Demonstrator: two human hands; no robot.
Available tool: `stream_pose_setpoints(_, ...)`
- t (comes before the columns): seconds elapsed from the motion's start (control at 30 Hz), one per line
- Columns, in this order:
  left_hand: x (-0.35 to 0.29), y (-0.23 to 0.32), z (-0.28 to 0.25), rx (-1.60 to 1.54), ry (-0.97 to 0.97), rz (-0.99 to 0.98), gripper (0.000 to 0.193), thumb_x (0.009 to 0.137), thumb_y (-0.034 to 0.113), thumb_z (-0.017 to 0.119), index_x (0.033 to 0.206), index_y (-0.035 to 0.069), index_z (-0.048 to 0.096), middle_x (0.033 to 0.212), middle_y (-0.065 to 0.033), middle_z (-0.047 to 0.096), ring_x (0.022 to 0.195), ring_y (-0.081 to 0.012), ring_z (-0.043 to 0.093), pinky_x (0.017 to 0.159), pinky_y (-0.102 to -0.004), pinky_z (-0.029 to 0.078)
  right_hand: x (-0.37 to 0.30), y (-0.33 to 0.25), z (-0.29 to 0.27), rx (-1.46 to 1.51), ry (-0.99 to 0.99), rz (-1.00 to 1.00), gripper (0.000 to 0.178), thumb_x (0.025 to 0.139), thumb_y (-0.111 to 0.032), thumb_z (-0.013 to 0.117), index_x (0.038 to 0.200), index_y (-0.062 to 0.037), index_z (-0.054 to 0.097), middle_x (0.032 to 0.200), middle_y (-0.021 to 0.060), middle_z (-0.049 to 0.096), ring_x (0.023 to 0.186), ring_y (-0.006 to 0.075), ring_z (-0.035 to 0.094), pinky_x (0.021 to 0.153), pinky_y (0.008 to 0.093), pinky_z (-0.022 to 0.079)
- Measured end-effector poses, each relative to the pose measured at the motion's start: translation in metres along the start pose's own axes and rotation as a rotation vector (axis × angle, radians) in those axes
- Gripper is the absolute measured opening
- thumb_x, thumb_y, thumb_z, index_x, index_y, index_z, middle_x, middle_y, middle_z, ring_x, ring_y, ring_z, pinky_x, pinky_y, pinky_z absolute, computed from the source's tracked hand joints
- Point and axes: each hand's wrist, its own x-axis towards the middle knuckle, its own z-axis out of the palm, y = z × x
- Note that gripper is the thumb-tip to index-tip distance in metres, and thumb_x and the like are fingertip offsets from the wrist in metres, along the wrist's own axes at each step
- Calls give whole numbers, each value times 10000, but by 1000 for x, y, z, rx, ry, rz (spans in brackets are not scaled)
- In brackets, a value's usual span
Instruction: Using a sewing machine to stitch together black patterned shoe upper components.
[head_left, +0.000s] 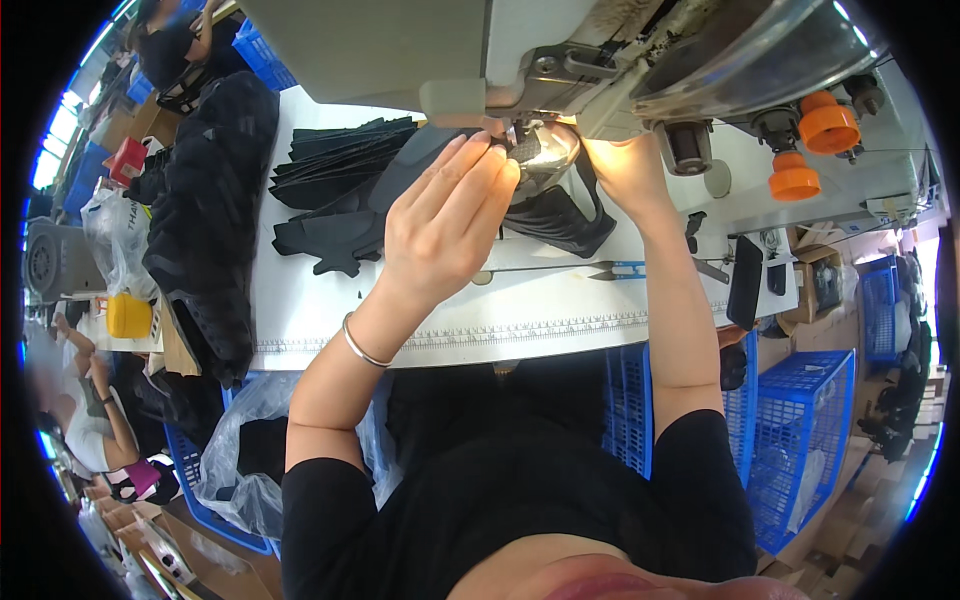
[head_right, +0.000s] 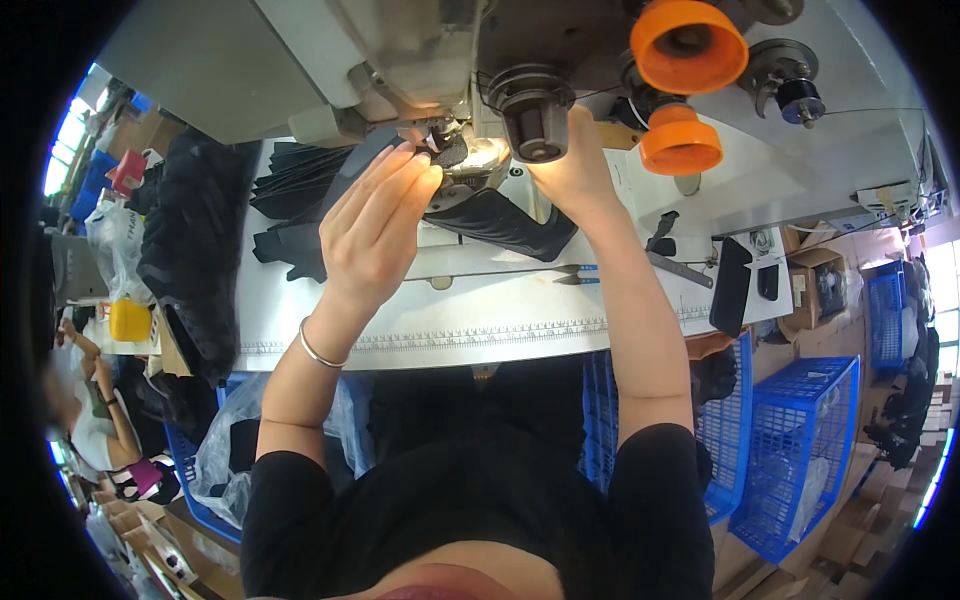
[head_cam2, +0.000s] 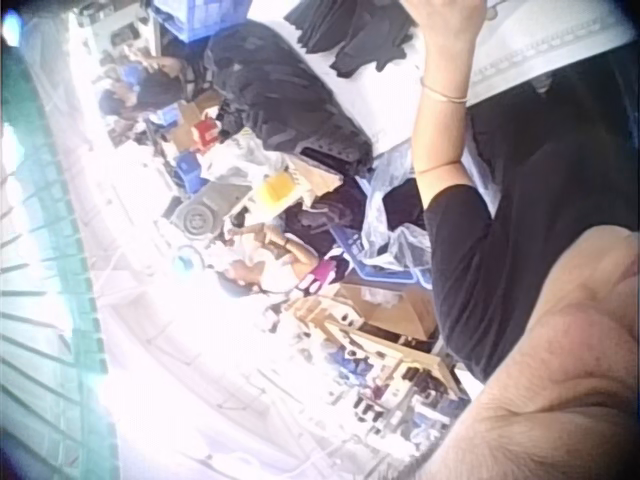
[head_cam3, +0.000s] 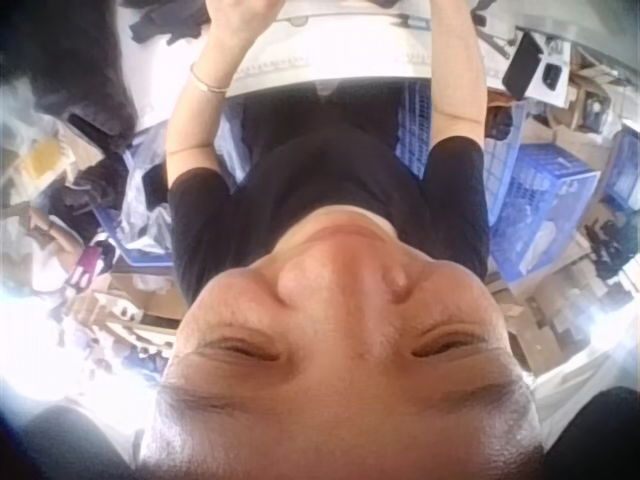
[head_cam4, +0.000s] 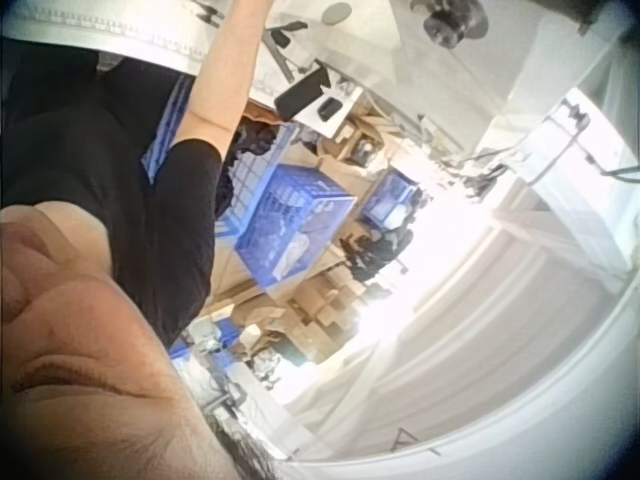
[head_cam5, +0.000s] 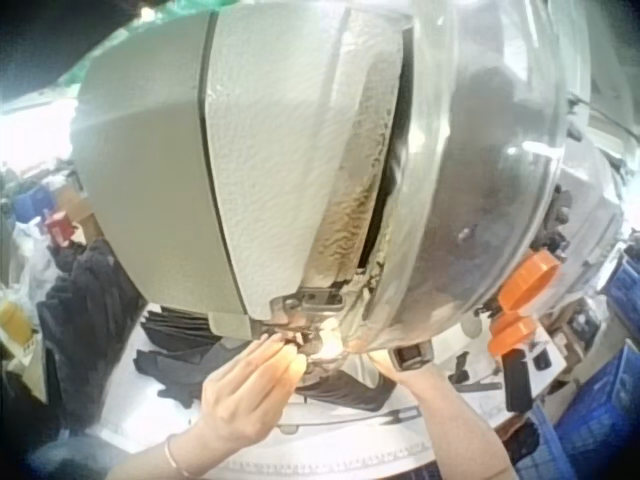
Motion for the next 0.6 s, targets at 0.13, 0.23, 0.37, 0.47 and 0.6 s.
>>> stream_pose_setpoints(0.13,0,0,0,0,-11,6,169,759,-6,740,925,-37,727,996,-125,699,1059,-305,735,942,-407,633,-2,16,9,-21,53,-27,315,845,-163,798,1075,-17,640,1029,197,634,1023,408,602,873,479,500)
stream_pose_setpoints(0.23,8,0,-9,-15,-17,-4,172,761,-8,747,930,-34,729,1009,-116,708,1064,-304,736,937,-398,632,-6,15,9,-2,59,-13,311,834,-147,797,1063,-12,637,1023,193,637,1002,402,611,863,473,499)
stream_pose_setpoints(0.37,6,-31,-37,-322,-158,-274,224,786,-65,733,999,-1,762,1074,-125,760,1018,-272,748,844,-349,618,-22,-49,-9,36,99,109,238,836,-62,748,1055,-12,672,1045,173,675,980,376,638,861,436,506)
stream_pose_setpoints(0.47,-1,-72,-41,-171,-317,-310,287,772,-68,692,1042,16,747,1050,-108,742,996,-301,716,871,-390,585,-50,-66,-8,4,230,-177,211,930,56,631,1090,2,758,1068,118,740,1002,245,679,886,304,512)
stream_pose_setpoints(0.6,-17,-84,-21,-183,-381,-172,402,788,-37,662,1180,42,700,1161,-114,695,1134,-333,638,999,-424,507,-76,-71,-7,-5,300,-263,249,920,98,614,1094,-1,762,1054,105,742,990,243,682,883,311,519)
